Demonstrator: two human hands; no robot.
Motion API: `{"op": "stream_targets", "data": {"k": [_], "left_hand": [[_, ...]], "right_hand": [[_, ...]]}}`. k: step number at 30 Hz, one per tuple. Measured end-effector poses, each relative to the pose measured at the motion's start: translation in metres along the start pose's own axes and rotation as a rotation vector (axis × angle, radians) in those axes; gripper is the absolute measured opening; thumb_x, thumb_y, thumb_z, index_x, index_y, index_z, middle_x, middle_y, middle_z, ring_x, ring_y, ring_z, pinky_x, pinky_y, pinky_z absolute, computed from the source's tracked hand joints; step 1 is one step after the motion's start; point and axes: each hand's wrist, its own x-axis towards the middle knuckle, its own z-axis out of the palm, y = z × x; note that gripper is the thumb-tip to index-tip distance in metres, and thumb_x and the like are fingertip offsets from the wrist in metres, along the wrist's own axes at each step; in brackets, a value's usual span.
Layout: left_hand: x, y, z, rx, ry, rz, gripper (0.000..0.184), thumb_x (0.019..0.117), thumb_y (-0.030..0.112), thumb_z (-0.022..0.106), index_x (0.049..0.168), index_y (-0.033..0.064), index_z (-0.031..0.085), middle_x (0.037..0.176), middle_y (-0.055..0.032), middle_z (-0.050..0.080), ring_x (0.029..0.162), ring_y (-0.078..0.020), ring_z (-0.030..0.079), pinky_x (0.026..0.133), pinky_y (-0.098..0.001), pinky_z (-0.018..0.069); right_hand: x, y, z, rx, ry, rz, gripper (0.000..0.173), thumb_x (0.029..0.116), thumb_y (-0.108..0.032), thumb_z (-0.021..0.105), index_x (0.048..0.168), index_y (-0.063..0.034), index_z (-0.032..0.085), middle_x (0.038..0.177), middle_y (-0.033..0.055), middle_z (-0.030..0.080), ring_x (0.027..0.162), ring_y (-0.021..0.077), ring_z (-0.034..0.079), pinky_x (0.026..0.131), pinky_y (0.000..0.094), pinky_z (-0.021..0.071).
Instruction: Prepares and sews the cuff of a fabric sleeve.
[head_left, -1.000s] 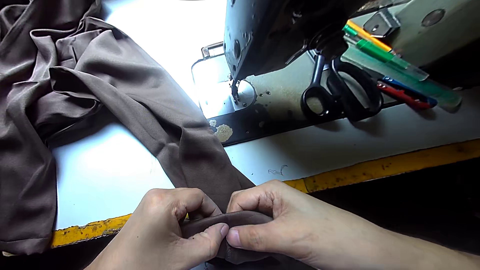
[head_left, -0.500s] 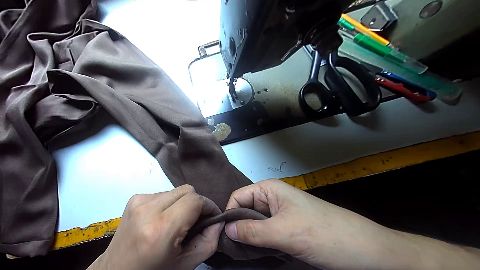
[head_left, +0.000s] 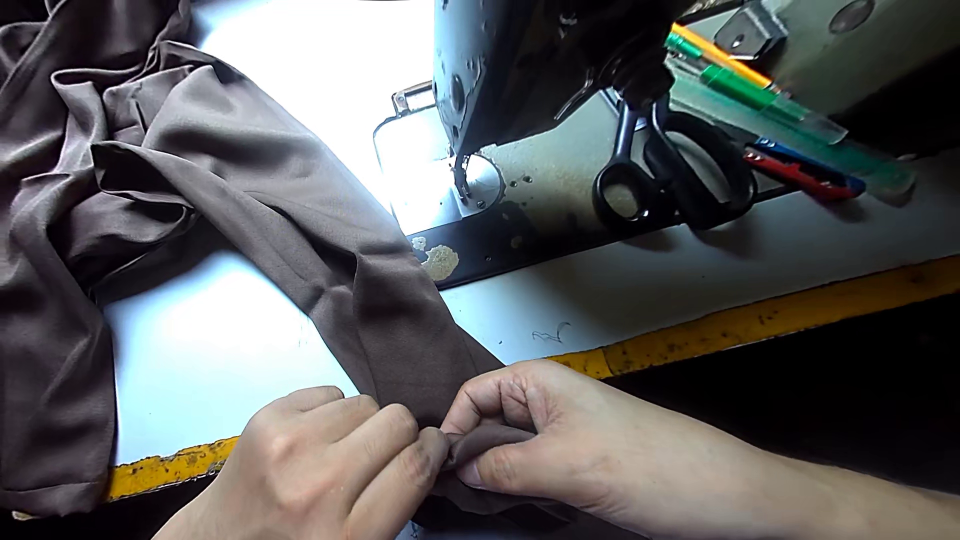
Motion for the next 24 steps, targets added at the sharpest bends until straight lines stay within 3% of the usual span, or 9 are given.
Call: {"op": "stream_targets", "data": {"k": [4, 7, 10, 17, 20, 24], "left_hand": [[0.003, 0.004, -0.005, 0.072, -0.055, 0.059, 0.015, 0.1024, 0.013, 0.055, 0.103, 0.0097, 0.070, 0.076, -0.0035, 0.062, 0.058, -0.0170, 0.048, 0.051, -0.0313, 0.0323], [0.005, 0.009, -0.006, 0.148, -0.097, 0.078, 0.018, 0.1039, 0.007, 0.049, 0.103, 0.0096, 0.066, 0.081, -0.0048, 0.062, 0.059, -0.0179, 0.045, 0.052, -0.0326, 0.0308], [0.003, 0.013, -0.005, 0.239, -0.083, 0.063, 0.020, 0.1043, 0.008, 0.051, 0.110, 0.0100, 0.070, 0.082, -0.0046, 0.061, 0.059, -0.0180, 0.041, 0.053, -0.0328, 0.0287], [-0.010, 0.019, 0.005, 0.327, 0.088, -0.035, 0.023, 0.1033, 0.017, 0.056, 0.118, 0.0105, 0.072, 0.072, -0.0027, 0.046, 0.059, -0.0169, 0.034, 0.054, -0.0303, 0.0256], [-0.014, 0.017, 0.007, 0.346, 0.133, -0.026, 0.022, 0.1024, 0.016, 0.057, 0.117, 0.0111, 0.072, 0.077, -0.0029, 0.053, 0.060, -0.0166, 0.037, 0.055, -0.0299, 0.0280], [-0.019, 0.011, 0.005, 0.406, 0.132, 0.060, 0.026, 0.1013, 0.011, 0.059, 0.124, 0.0119, 0.072, 0.099, -0.0034, 0.069, 0.068, -0.0174, 0.044, 0.065, -0.0312, 0.0343]], "right_hand": [[0.002, 0.000, -0.006, 0.056, -0.062, 0.026, 0.024, 0.0836, -0.020, 0.085, 0.102, -0.0104, 0.073, 0.084, 0.0004, 0.072, 0.072, 0.0051, 0.067, 0.063, 0.0177, 0.0549], [0.003, 0.000, -0.009, 0.117, -0.042, -0.008, 0.020, 0.0898, -0.027, 0.080, 0.098, -0.0095, 0.075, 0.078, -0.0002, 0.070, 0.069, 0.0044, 0.065, 0.062, 0.0181, 0.0531], [0.005, -0.002, -0.010, 0.172, -0.006, -0.025, 0.012, 0.0943, -0.019, 0.072, 0.092, -0.0079, 0.075, 0.078, 0.0021, 0.070, 0.071, 0.0066, 0.066, 0.064, 0.0207, 0.0545], [0.008, -0.006, -0.010, 0.205, 0.031, -0.045, 0.003, 0.0896, -0.010, 0.073, 0.089, -0.0068, 0.075, 0.076, 0.0038, 0.070, 0.068, 0.0077, 0.066, 0.061, 0.0215, 0.0544], [0.007, -0.010, -0.009, 0.191, 0.029, -0.028, 0.005, 0.0875, -0.007, 0.076, 0.092, -0.0064, 0.073, 0.077, 0.0032, 0.070, 0.068, 0.0073, 0.066, 0.062, 0.0206, 0.0551], [0.007, -0.012, -0.006, 0.160, 0.047, -0.041, 0.008, 0.0858, -0.007, 0.078, 0.093, -0.0065, 0.074, 0.077, 0.0034, 0.070, 0.069, 0.0073, 0.066, 0.062, 0.0202, 0.0550]]}}
